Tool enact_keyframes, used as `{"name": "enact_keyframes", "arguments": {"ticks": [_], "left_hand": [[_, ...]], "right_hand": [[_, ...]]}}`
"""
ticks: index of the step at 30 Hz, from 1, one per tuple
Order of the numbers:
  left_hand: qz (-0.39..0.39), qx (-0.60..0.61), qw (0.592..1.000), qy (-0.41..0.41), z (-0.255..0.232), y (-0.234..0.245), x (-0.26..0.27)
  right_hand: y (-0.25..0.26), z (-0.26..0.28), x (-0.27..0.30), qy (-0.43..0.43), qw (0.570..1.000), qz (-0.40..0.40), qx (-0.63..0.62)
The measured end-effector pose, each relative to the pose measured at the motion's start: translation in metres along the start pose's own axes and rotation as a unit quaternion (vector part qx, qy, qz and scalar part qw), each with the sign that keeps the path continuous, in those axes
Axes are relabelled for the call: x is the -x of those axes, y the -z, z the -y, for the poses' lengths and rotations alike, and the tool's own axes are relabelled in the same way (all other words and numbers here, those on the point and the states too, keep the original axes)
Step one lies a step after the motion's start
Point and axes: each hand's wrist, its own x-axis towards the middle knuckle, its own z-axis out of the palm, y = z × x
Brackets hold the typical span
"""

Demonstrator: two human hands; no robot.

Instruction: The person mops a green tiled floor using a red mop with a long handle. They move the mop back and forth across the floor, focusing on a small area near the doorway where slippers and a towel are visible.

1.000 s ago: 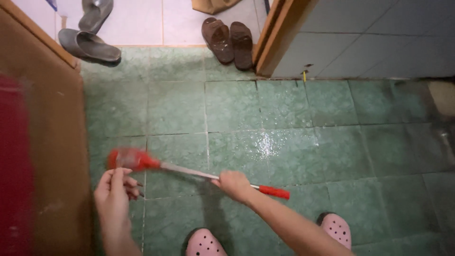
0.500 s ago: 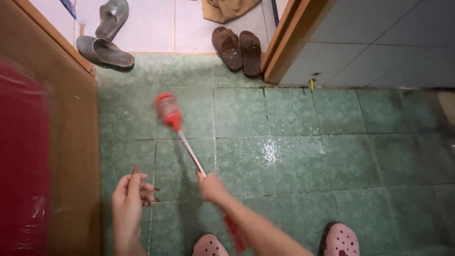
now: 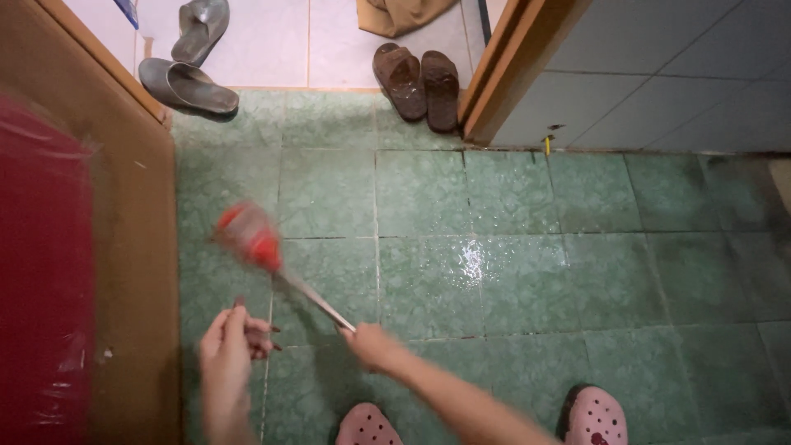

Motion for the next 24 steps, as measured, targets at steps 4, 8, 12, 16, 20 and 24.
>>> {"name": "enact_keyframes", "arguments": {"ticks": [4,8,12,16,20,24], "left_hand": [[0.019,-0.015,1.0,0.003,-0.006,-0.001,0.008],[-0.011,0.005,1.0,-0.008,-0.016,-0.002,0.013],[0.002,-0.009,1.0,-0.01,-0.002,-0.005,0.006],[0.005,-0.012,1.0,-0.001,-0.023,-0.006,0.025],[-0.011,0.015,1.0,-0.022,-0.015,-0.008,0.015],[0.021,0.016,1.0,-0.016,-0.02,-0.023,0.02]], "right_hand": [[0.039,-0.016,0.021,-0.055,0.988,-0.041,0.14],[0.023,0.007,0.015,-0.113,0.984,-0.099,-0.098],[0.045,-0.016,0.027,-0.063,0.994,-0.029,0.084],[0.068,-0.042,0.019,-0.044,0.977,-0.085,0.192],[0.062,-0.018,0.021,-0.185,0.955,-0.148,-0.177],[0.078,-0.08,0.025,-0.076,0.981,-0.049,0.17]]}}
